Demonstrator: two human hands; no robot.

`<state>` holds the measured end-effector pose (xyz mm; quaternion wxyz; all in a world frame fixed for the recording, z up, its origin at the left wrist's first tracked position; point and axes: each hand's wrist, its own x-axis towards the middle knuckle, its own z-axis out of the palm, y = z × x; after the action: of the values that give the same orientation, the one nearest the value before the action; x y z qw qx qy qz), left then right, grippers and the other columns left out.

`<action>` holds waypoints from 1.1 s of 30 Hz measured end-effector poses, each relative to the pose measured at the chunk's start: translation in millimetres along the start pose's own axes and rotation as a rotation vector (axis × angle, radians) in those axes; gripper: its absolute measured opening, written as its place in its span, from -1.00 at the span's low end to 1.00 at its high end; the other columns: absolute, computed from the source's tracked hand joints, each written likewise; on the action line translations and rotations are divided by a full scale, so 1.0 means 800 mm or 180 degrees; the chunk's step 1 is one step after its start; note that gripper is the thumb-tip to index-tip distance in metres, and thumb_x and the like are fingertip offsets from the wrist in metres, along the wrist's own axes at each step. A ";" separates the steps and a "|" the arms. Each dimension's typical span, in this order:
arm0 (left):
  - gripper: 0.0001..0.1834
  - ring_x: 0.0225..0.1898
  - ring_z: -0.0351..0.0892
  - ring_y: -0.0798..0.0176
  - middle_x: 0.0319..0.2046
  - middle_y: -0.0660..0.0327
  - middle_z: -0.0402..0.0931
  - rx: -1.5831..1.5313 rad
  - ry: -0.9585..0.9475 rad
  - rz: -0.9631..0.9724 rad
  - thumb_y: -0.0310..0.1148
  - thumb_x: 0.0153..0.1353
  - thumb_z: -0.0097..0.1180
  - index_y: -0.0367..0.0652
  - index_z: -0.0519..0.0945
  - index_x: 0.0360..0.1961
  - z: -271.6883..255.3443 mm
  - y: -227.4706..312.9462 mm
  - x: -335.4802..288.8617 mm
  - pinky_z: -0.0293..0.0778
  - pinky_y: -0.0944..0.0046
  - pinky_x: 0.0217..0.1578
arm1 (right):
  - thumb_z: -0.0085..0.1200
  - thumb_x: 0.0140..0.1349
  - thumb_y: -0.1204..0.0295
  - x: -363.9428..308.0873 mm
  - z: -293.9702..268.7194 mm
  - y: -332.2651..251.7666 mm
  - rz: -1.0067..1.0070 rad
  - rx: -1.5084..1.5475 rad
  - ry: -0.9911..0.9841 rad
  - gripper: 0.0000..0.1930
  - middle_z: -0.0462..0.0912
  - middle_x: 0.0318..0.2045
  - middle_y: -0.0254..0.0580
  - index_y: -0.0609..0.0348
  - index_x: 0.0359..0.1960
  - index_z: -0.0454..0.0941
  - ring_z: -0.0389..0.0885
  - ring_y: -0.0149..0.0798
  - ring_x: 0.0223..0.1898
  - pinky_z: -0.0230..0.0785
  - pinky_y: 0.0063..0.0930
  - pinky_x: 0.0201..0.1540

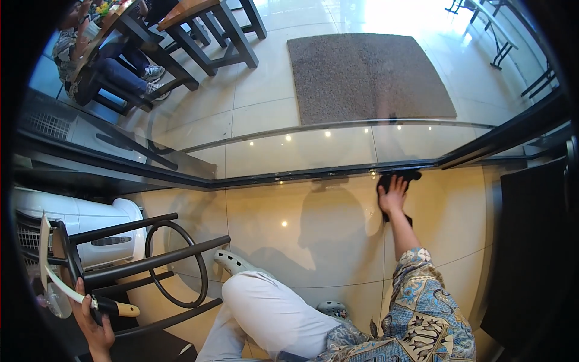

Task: Cleaning a glass door using a squeegee, spray bottle, and cloth.

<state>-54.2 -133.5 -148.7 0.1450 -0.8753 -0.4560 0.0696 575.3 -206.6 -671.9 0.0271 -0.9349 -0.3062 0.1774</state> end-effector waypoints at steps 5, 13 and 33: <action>-0.44 0.21 -0.01 -0.23 0.16 -0.08 0.13 0.0225 0.0088 0.0022 -0.48 -0.05 -0.13 0.02 0.16 0.07 0.001 0.001 0.001 -0.15 -0.08 0.19 | -0.24 0.13 -0.04 -0.032 0.009 -0.063 -0.0072 0.0153 -0.0068 -0.23 -0.19 0.27 0.08 0.18 0.26 -0.15 -0.31 0.04 0.31 -0.33 -0.01 0.25; -0.48 0.18 0.05 -0.26 0.13 -0.11 0.16 0.0166 0.0101 0.0027 -0.42 -0.04 -0.10 -0.01 0.16 0.03 -0.001 0.000 -0.002 -0.11 -0.13 0.15 | -0.19 0.13 0.02 -0.089 0.052 -0.168 -0.0547 0.0340 -0.0001 -0.25 -0.13 0.25 0.15 0.24 0.23 -0.10 -0.27 0.06 0.30 -0.31 -0.01 0.24; -0.52 0.09 0.21 -0.18 0.08 -0.09 0.23 0.0148 0.0057 0.0139 -0.24 0.00 -0.11 0.02 0.16 0.00 -0.007 0.002 0.002 -0.07 -0.27 0.11 | -0.13 0.10 0.06 -0.235 0.150 -0.467 -0.1783 0.0228 -0.0591 -0.22 -0.11 0.23 0.20 0.31 0.22 -0.13 -0.26 0.12 0.28 -0.38 0.00 0.25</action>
<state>-50.3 -134.1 -144.0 0.1678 -0.8820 -0.4338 0.0754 182.2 -19.7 -665.4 0.0798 -0.7921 -0.5471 0.2586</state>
